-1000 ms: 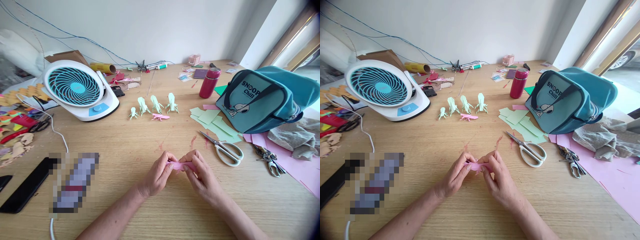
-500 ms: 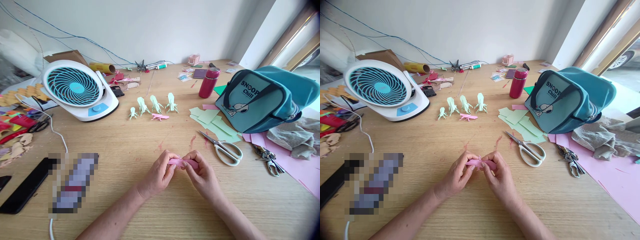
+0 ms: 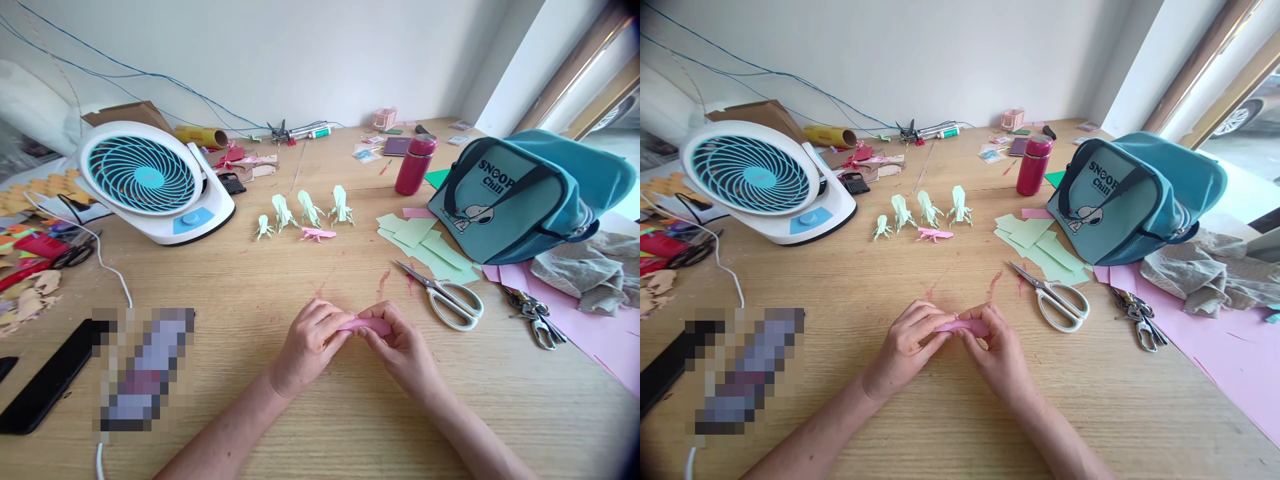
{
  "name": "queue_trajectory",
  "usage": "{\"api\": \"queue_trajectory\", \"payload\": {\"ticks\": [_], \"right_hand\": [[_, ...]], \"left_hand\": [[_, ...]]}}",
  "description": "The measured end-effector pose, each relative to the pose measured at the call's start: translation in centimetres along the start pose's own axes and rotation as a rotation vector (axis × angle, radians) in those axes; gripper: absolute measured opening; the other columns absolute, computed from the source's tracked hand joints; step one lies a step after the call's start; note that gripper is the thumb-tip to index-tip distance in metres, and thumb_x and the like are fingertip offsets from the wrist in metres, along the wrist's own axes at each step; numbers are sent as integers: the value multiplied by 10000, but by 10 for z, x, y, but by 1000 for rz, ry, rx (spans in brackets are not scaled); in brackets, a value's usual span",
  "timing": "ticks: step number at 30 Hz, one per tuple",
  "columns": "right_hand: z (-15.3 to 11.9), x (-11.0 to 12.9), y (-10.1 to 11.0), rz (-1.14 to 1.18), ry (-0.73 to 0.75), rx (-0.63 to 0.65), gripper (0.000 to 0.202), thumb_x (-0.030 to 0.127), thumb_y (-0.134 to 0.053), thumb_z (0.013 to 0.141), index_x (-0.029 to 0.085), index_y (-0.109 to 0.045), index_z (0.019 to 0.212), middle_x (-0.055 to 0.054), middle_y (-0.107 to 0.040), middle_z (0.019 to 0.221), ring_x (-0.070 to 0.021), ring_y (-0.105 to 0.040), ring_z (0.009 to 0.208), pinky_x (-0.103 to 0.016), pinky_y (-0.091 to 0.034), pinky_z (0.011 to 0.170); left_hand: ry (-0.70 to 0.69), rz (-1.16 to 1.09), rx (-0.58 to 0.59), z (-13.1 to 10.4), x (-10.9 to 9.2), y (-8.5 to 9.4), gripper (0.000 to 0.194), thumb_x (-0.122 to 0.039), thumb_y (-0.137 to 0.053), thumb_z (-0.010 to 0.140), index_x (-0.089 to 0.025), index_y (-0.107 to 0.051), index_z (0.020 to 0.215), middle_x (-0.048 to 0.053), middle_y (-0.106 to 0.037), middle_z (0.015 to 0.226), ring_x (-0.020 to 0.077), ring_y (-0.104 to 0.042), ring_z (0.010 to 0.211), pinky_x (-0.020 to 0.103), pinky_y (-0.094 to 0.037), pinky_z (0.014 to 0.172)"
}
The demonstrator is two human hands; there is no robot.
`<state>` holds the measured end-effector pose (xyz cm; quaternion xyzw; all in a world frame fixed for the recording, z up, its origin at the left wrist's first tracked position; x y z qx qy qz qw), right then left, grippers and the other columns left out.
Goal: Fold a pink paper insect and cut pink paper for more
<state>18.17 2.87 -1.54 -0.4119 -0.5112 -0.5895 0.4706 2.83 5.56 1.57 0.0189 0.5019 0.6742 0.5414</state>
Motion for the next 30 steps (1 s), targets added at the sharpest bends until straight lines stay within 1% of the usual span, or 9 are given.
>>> {"api": "queue_trajectory", "payload": {"ticks": [3, 5, 8, 11, 15, 19, 23, 27, 30], "right_hand": [[1, 3, 0, -65, -8, 55, 101, 310, -601, 909, 227, -651, 937, -51, -642, 929, -200, -620, 871, -328, -502, 771], [2, 4, 2, -98, -14, 76, 125, 294, -606, 899, 230, -632, 1003, -58, -636, 984, -203, -622, 901, -319, -513, 752], [2, 3, 7, -138, -9, 61, 204, 284, -614, 886, 235, -594, 1083, -67, -624, 1070, -209, -617, 956, -314, -524, 753], [3, -3, 10, -65, -42, 49, 114, 307, -577, 915, 226, -610, 988, -50, -649, 973, -192, -634, 883, -307, -526, 742], [5, -11, 7, 75, -95, 85, 166, 364, -575, 918, 206, -621, 898, -24, -660, 810, -167, -628, 744, -286, -511, 673], [6, -13, 4, 170, -138, 125, 214, 400, -583, 908, 194, -625, 871, -23, -671, 757, -158, -604, 684, -284, -497, 638], [6, -15, 2, 218, -154, 120, 205, 385, -599, 898, 193, -617, 829, -17, -670, 727, -153, -596, 671, -278, -481, 631], [3, -16, 2, 134, -153, 65, 174, 374, -588, 903, 204, -611, 875, -2, -634, 679, -154, -582, 639, -270, -470, 601], [2, -9, 5, -10, -91, 37, 136, 339, -565, 918, 214, -615, 909, -11, -621, 743, -154, -570, 660, -267, -464, 604]], "left_hand": [[38, -61, 18, -1, 4, -3, 154, -133, -589, 907, -191, -664, 1028, 58, -691, 898, 193, -597, 872, 337, -518, 784], [60, -91, 15, -2, 7, -5, 145, -130, -605, 898, -190, -661, 1019, 57, -693, 911, 188, -602, 876, 330, -517, 786], [89, -114, -5, -3, 8, -5, 150, -129, -625, 887, -195, -656, 1018, 55, -699, 939, 183, -612, 891, 325, -515, 797], [111, -99, -30, -3, 7, -4, 117, -175, -643, 886, -199, -646, 1000, 55, -703, 918, 188, -616, 868, 332, -513, 787], [76, -91, -36, -2, 4, -2, 82, -166, -631, 895, -199, -642, 970, 50, -707, 906, 185, -611, 862, 333, -514, 790], [4, -80, -24, -1, 0, -2, 136, -116, -615, 896, -196, -639, 1002, 44, -712, 929, 180, -602, 884, 332, -523, 805], [-42, -67, -18, -2, -2, -3, 179, -89, -614, 890, -195, -636, 1032, 38, -716, 937, 178, -598, 895, 324, -530, 810], [-58, -41, -6, -3, -4, -4, 218, -85, -619, 884, -201, -639, 1067, 34, -721, 956, 179, -596, 901, 325, -532, 821], [-47, -14, -1, -3, -5, -5, 222, -81, -621, 881, -206, -642, 1064, 30, -721, 955, 174, -592, 892, 321, -529, 823]]}}
Point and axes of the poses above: each hand's wrist, its own z-axis towards the middle knuckle, its own y-axis out of the back of the hand, x = y × z, the point moved 5 cm from there along z, towards the middle knuckle
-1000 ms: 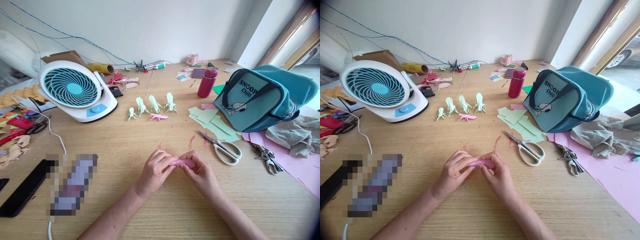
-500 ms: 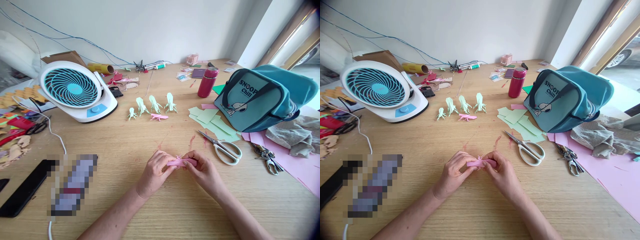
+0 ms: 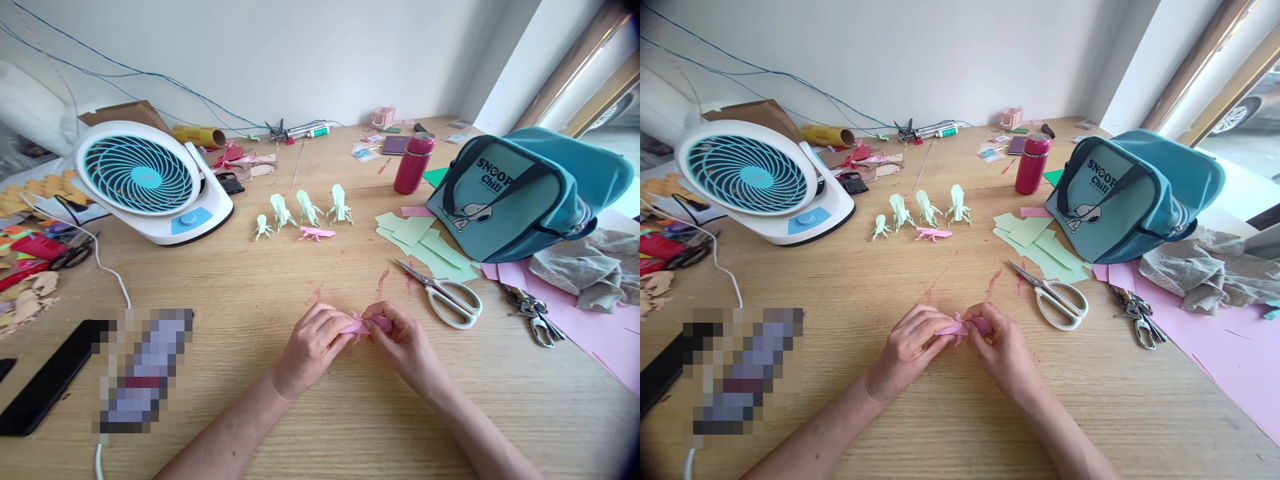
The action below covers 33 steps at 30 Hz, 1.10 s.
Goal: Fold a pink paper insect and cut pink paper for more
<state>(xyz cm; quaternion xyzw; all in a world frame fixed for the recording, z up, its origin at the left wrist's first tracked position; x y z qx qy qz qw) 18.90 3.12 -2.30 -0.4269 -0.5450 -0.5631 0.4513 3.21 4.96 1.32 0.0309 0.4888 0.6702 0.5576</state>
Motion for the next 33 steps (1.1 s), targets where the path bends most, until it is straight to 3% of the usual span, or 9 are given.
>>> {"api": "queue_trajectory", "payload": {"ticks": [6, 21, 33], "right_hand": [[0, 12, 2, -99, 120, 31, 87, 244, -557, 922, 223, -639, 903, -34, -615, 896, -175, -589, 837, -287, -458, 726], [-1, 19, 0, -105, 133, 74, 86, 205, -553, 924, 228, -623, 879, -9, -612, 859, -153, -585, 789, -255, -442, 697], [-1, 18, -1, -86, 129, 93, 85, 198, -554, 921, 228, -629, 893, -15, -614, 878, -153, -595, 795, -246, -450, 688]], "left_hand": [[12, 5, -33, -1, 1, 1, 215, -65, -623, 876, -192, -629, 1049, 40, -716, 988, 162, -599, 911, 302, -525, 823], [-142, 82, -76, -3, -6, 6, 300, 5, -638, 839, -140, -616, 1101, 73, -707, 980, 180, -598, 913, 331, -555, 798], [-178, 90, -74, -5, -6, 5, 316, 11, -642, 837, -132, -608, 1117, 86, -715, 1009, 184, -615, 945, 338, -570, 801]]}}
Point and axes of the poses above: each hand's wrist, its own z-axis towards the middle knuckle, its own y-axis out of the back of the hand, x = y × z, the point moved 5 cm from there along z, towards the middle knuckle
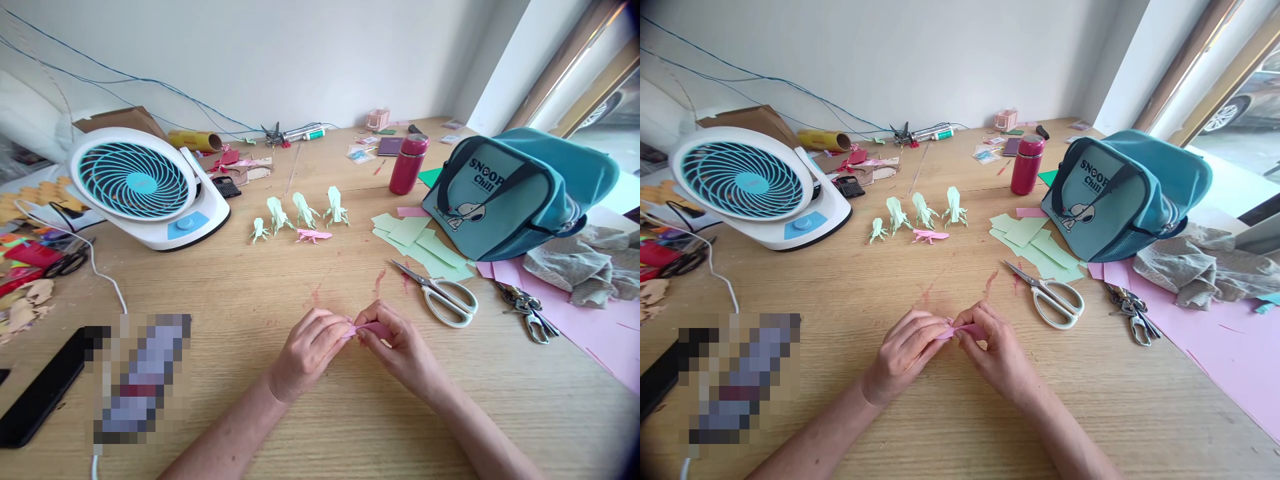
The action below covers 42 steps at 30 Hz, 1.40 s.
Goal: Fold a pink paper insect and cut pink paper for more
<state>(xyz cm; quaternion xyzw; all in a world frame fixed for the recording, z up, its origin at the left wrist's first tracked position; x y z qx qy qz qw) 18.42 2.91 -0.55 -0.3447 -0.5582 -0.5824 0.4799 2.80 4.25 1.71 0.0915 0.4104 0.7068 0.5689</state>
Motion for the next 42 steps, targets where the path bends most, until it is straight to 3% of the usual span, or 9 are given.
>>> {"api": "queue_trajectory", "payload": {"ticks": [13, 20, 23, 27, 34, 42], "right_hand": [[-1, -7, -5, 83, -75, 42, 82, 215, -485, 941, 227, -562, 915, -20, -594, 868, -154, -608, 783, -267, -497, 704], [0, -8, -2, 49, -90, -28, 56, 212, -550, 892, 214, -598, 863, -35, -610, 888, -174, -623, 822, -286, -510, 722], [1, -8, -1, 123, -112, -12, 89, 244, -551, 894, 207, -627, 866, -44, -616, 904, -175, -637, 800, -303, -524, 723], [2, -13, -4, 314, -239, 32, 132, 316, -564, 894, 213, -575, 975, -9, -662, 778, -181, -670, 771, -316, -526, 725], [2, -16, -6, 386, -275, 26, 182, 374, -617, 867, 216, -538, 908, 13, -665, 731, -165, -668, 733, -291, -517, 682], [5, -15, 5, 420, -253, -39, 344, 476, -591, 879, 208, -528, 1086, -41, -674, 941, -158, -659, 735, -320, -556, 723]], "left_hand": [[-8, 3, 22, 0, -1, -2, 334, -13, -637, 851, -138, -602, 1158, 87, -713, 1037, 187, -623, 953, 342, -584, 799], [-29, 33, 36, 3, -6, -3, 261, -45, -613, 878, -142, -617, 1120, 88, -714, 1009, 196, -638, 933, 349, -586, 787], [34, -8, 29, 4, -3, -4, 229, -69, -596, 897, -169, -628, 1101, 70, -720, 980, 181, -643, 898, 337, -578, 778], [115, -76, 20, 4, 3, -5, 221, -72, -611, 888, -189, -632, 1074, 48, -726, 963, 168, -637, 889, 322, -560, 795], [93, -68, 45, 3, 3, -5, 249, -60, -620, 874, -176, -635, 1094, 47, -728, 941, 177, -629, 864, 323, -538, 774], [211, 2, 8, 1, 10, -7, 149, -103, -617, 876, -186, -633, 999, 43, -701, 865, 178, -616, 805, 322, -509, 745]]}}
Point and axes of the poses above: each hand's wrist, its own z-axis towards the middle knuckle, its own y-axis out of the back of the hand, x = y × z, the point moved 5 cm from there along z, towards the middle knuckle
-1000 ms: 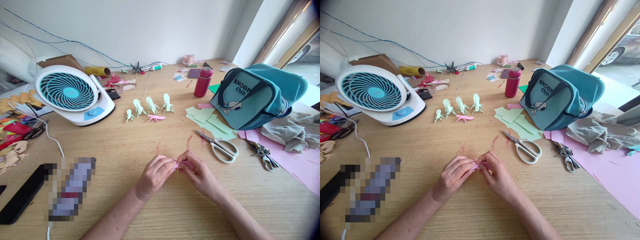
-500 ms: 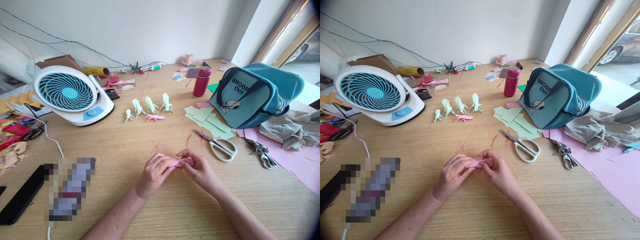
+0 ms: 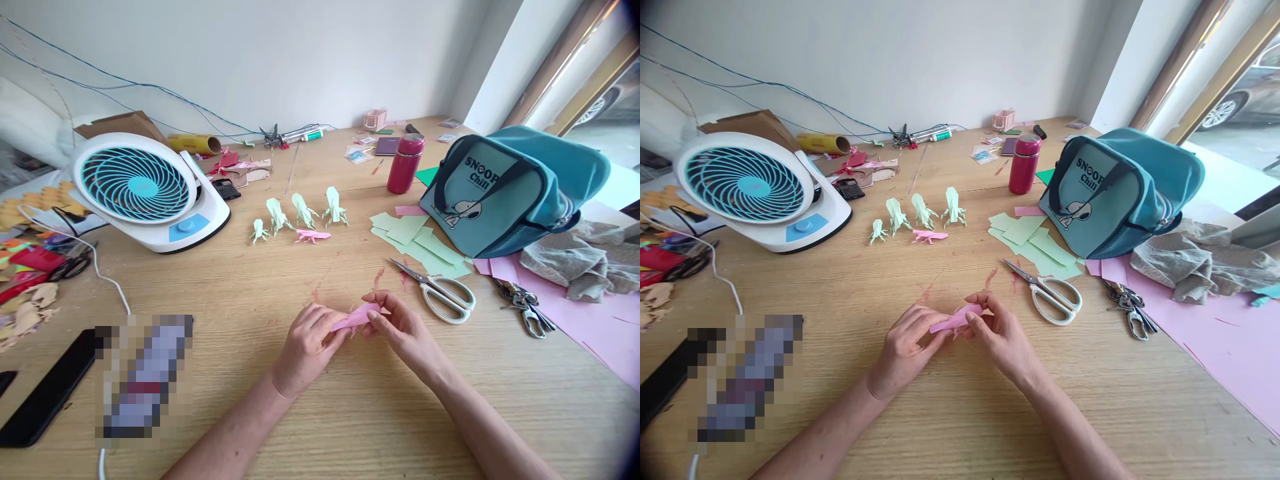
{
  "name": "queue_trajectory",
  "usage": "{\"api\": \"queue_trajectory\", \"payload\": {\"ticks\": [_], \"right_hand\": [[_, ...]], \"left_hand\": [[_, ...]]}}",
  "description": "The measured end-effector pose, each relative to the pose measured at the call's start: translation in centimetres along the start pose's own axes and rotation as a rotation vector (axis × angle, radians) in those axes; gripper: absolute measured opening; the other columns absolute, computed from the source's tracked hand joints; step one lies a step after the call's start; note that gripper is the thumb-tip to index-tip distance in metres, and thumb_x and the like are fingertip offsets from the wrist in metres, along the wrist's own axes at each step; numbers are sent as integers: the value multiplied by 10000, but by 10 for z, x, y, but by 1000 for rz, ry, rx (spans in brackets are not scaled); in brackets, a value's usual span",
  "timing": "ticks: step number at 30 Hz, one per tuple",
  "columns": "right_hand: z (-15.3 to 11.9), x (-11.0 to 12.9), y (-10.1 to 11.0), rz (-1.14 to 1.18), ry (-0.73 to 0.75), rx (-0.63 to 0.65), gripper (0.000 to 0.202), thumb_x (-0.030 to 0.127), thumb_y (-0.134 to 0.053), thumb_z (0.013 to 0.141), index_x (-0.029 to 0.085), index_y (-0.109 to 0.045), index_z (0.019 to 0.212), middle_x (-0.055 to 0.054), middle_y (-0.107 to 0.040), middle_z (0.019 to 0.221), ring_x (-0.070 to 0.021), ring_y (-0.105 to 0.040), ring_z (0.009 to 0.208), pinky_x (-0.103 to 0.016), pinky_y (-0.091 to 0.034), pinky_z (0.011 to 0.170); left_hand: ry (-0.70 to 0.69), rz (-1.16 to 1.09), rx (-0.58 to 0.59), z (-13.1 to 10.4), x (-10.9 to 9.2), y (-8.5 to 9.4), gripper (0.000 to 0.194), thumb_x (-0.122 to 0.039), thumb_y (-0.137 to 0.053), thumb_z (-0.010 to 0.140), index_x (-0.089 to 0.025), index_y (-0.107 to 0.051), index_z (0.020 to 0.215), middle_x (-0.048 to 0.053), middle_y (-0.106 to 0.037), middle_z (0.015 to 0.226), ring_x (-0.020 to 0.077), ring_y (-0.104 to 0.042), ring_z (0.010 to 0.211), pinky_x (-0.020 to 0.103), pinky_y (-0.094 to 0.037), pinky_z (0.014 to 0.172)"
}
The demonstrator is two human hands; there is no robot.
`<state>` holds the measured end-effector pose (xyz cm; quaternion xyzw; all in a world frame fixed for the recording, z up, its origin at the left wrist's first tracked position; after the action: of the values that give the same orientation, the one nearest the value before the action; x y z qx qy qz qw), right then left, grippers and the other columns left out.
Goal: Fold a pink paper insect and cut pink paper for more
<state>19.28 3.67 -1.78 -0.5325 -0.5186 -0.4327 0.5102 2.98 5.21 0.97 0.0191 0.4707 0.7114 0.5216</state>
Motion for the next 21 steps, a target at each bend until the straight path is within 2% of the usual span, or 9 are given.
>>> {"api": "queue_trajectory", "payload": {"ticks": [3, 8, 13, 16, 17, 19, 21], "right_hand": [[2, -2, 5, -74, 32, -28, 331, 495, -564, 895, 203, -548, 1052, -53, -645, 994, -155, -640, 752, -317, -544, 726], [4, -13, 8, -150, 56, -72, 371, 466, -556, 908, 213, -529, 1177, -58, -603, 1019, -154, -608, 771, -316, -532, 724], [4, -13, 8, -270, 91, -117, 337, 436, -546, 909, 214, -531, 1162, -65, -596, 1000, -170, -614, 792, -309, -529, 695], [4, -10, 11, -346, 120, -172, 290, 385, -536, 907, 209, -531, 1138, -68, -599, 985, -175, -630, 787, -316, -531, 693], [4, -9, 13, -369, 130, -186, 275, 365, -530, 905, 206, -531, 1130, -70, -600, 981, -175, -632, 780, -320, -532, 693], [4, -7, 14, -422, 145, -205, 249, 327, -514, 901, 201, -534, 1115, -74, -602, 973, -177, -630, 772, -324, -530, 685], [3, -5, 15, -481, 156, -217, 234, 296, -499, 897, 201, -537, 1108, -73, -610, 959, -178, -625, 767, -320, -522, 669]], "left_hand": [[55, 43, -23, -1, 3, 0, 137, -120, -611, 877, -194, -621, 992, 33, -695, 841, 178, -609, 783, 321, -496, 737], [160, 90, -38, -2, 11, -1, 134, -143, -592, 883, -211, -606, 998, 36, -694, 881, 191, -613, 809, 336, -482, 764], [252, 65, 7, -4, 16, -5, 235, -189, -679, 833, -212, -591, 1049, 49, -702, 954, 205, -633, 868, 338, -493, 785], [279, 64, 56, -2, 15, -3, 52, -226, -638, 871, -210, -610, 912, 27, -696, 845, 185, -630, 792, 309, -478, 738], [289, 72, 77, -1, 15, -2, 65, -235, -590, 904, -208, -609, 849, 21, -684, 795, 177, -622, 759, 298, -466, 715], [319, 85, 120, 1, 16, 1, 226, -238, -499, 953, -201, -595, 752, 15, -658, 727, 164, -609, 719, 280, -440, 681], [362, 74, 152, 2, 20, 4, 282, -231, -468, 964, -194, -590, 712, 13, -650, 709, 155, -604, 709, 265, -428, 667]]}}
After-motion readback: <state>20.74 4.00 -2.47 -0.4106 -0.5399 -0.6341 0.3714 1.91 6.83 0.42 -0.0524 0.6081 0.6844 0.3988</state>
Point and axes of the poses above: each hand's wrist, its own z-axis towards the middle knuckle, its own y-axis out of the back of the hand, x = y × z, the point moved 5 cm from there along z, towards the middle knuckle
